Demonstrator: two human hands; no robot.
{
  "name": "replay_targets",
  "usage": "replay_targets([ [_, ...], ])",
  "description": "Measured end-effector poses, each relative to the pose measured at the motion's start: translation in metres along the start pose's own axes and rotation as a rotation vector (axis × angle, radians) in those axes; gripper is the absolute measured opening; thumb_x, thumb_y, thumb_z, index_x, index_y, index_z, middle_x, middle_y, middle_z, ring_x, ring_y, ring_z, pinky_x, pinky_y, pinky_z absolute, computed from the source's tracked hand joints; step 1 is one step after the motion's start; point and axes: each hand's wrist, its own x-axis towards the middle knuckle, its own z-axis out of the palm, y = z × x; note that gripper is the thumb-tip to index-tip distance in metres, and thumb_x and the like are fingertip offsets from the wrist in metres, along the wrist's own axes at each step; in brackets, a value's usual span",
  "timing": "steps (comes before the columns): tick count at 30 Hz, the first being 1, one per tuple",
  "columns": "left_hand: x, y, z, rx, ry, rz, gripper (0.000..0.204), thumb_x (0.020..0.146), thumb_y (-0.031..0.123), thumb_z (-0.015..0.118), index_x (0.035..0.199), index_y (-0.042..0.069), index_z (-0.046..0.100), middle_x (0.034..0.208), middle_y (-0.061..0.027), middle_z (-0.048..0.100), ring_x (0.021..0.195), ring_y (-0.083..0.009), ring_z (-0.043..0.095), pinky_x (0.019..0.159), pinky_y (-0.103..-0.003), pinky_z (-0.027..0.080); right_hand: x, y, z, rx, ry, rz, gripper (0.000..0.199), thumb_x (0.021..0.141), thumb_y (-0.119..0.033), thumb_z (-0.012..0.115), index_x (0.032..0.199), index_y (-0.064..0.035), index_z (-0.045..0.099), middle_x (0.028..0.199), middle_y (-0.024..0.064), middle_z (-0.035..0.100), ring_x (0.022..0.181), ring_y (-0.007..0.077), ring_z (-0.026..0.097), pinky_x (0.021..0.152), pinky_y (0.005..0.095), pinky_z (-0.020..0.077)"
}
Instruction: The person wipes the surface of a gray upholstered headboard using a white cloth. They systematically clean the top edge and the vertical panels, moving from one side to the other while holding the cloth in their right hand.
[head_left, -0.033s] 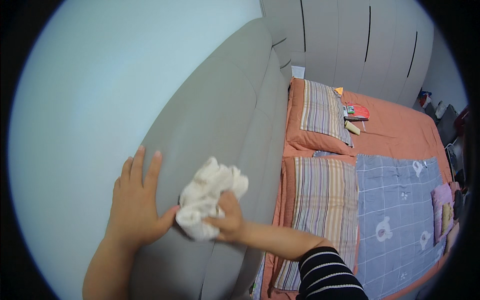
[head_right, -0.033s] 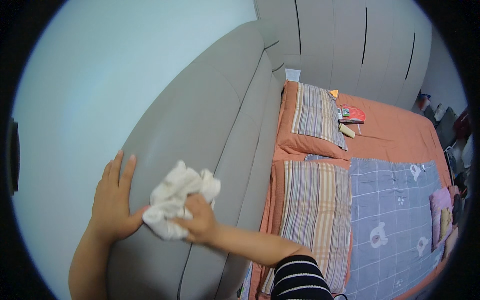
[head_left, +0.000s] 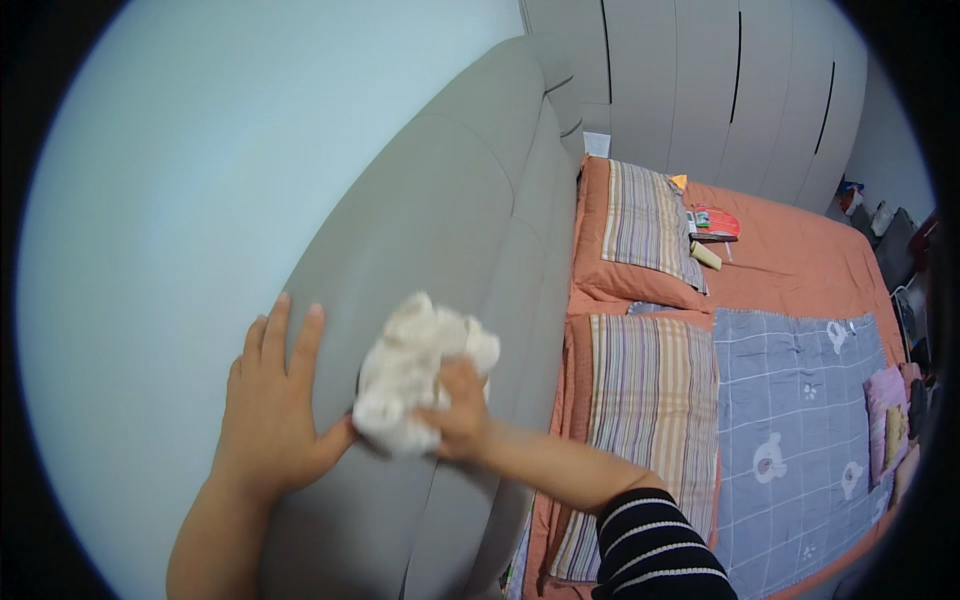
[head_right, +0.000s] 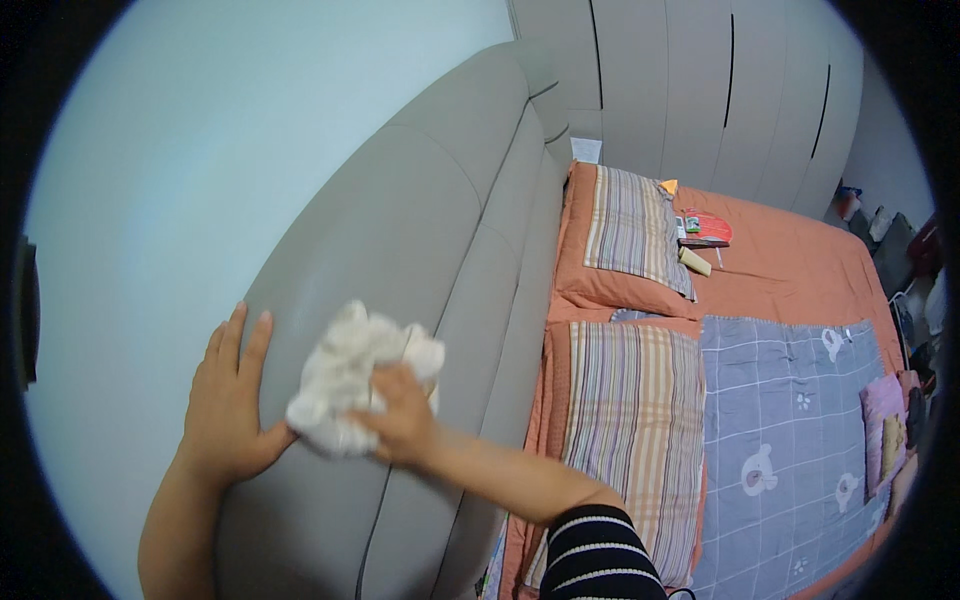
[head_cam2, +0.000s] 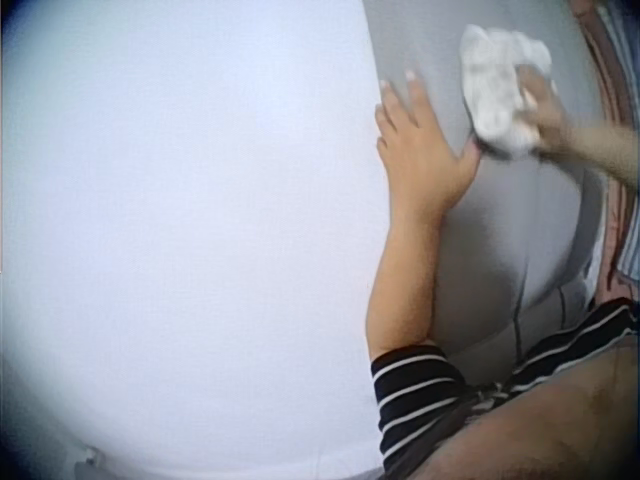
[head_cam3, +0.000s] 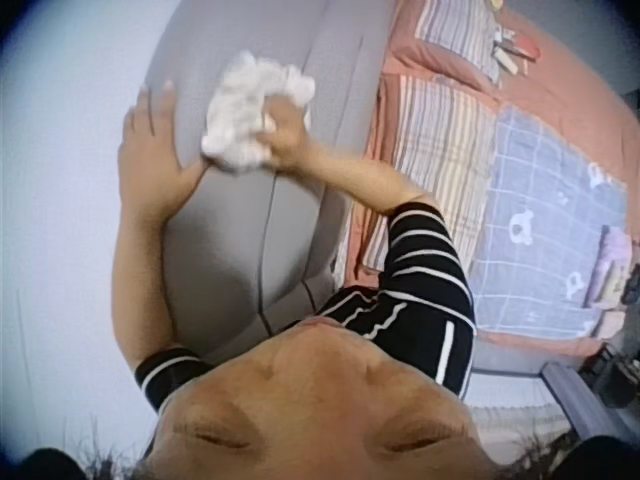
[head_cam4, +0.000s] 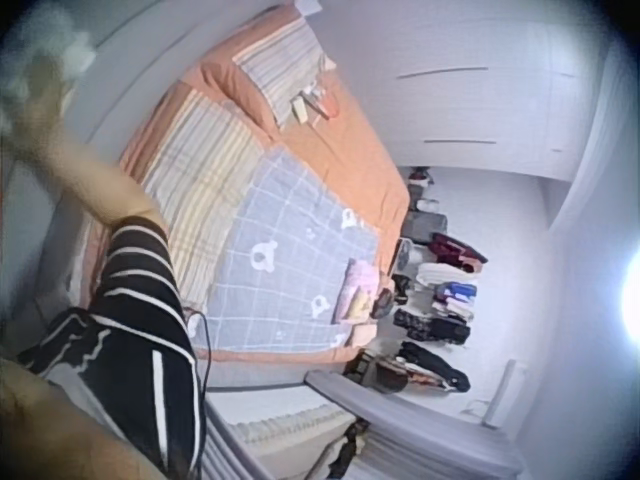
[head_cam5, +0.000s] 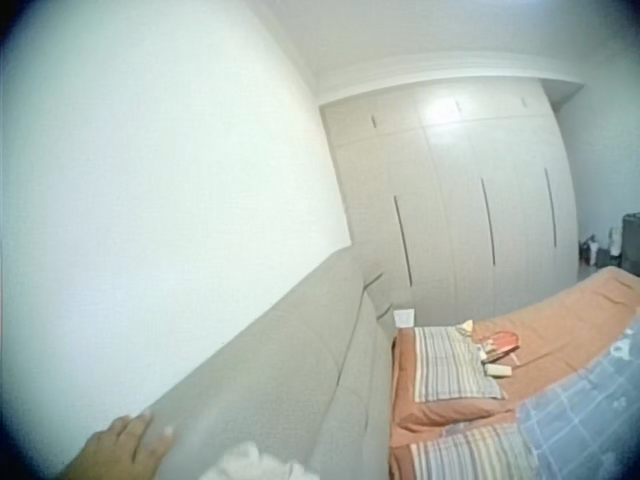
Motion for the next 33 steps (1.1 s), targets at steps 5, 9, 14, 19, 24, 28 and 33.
replay_targets([
  [5,-0.003,-0.002,-0.002,-0.015,-0.008,0.018,0.094,0.073,0.045,0.071,0.144,0.000,0.030,0.146,-0.0306,0.027,0.131,-0.0491,0.032,0.105,-0.053,0.031,0.048,0.139,0.010,-0.335,0.214,0.306,0.032,0.071,-0.011,0.069,0.103,-0.0077,0.069,0.127,0.0242,0.050,0.115,0.0446,0.047,0.096,0.0505,0.0382],
  [9,-0.002,-0.001,-0.003,-0.051,-0.005,0.030,0.092,0.074,0.045,0.071,0.144,0.001,0.029,0.146,-0.0309,0.026,0.131,-0.0490,0.031,0.105,-0.053,0.030,0.082,0.230,-0.010,-0.483,0.242,0.644,0.030,0.082,-0.018,0.062,0.109,-0.0050,0.065,0.130,0.0242,0.049,0.110,0.0436,0.051,0.090,0.0481,0.0425],
  [14,-0.001,0.002,-0.004,-0.023,-0.024,0.002,0.093,0.074,0.046,0.071,0.145,0.002,0.029,0.148,-0.0294,0.025,0.132,-0.0483,0.031,0.105,-0.053,0.030,0.117,0.205,-0.030,-0.229,0.076,0.986,0.029,0.090,-0.026,0.055,0.100,-0.0003,0.064,0.104,0.0250,0.062,0.095,0.0393,0.059,0.081,0.0463,0.0451],
  [19,-0.003,-0.002,-0.001,-0.023,-0.038,-0.037,0.096,0.072,0.046,0.074,0.146,0.004,0.029,0.150,-0.0263,0.025,0.133,-0.0464,0.030,0.106,-0.052,0.030,0.017,0.023,0.006,-0.177,-0.018,0.336,0.050,0.065,-0.003,0.062,0.115,-0.0078,0.064,0.120,0.0233,0.051,0.114,0.0429,0.046,0.100,0.0503,0.0357],
  [24,-0.001,0.004,0.003,-0.022,-0.020,-0.044,0.097,0.069,0.041,0.077,0.146,0.005,0.030,0.151,-0.0235,0.024,0.135,-0.0444,0.029,0.108,-0.050,0.029,-0.120,-0.072,-0.006,0.196,-0.048,0.433,0.034,0.060,-0.006,0.070,0.093,-0.0031,0.059,0.105,0.0227,0.053,0.093,0.0459,0.054,0.083,0.0537,0.0454],
  [28,-0.002,0.007,0.003,0.011,-0.017,-0.056,0.098,0.068,0.039,0.078,0.146,0.007,0.030,0.152,-0.0216,0.024,0.136,-0.0428,0.030,0.109,-0.049,0.030,-0.123,-0.017,-0.009,-0.041,-0.089,0.594,0.030,0.075,-0.009,0.065,0.104,-0.0017,0.063,0.110,0.0223,0.057,0.100,0.0406,0.054,0.086,0.0480,0.0423],
  [33,0.000,0.008,0.002,0.018,-0.033,-0.070,0.097,0.068,0.042,0.076,0.147,0.007,0.031,0.152,-0.0220,0.024,0.136,-0.0422,0.031,0.108,-0.050,0.032,-0.047,0.169,-0.024,-0.609,0.032,1.020,0.028,0.078,-0.009,0.058,0.105,-0.0028,0.061,0.102,0.0227,0.055,0.099,0.0401,0.053,0.083,0.0489,0.0435],
])
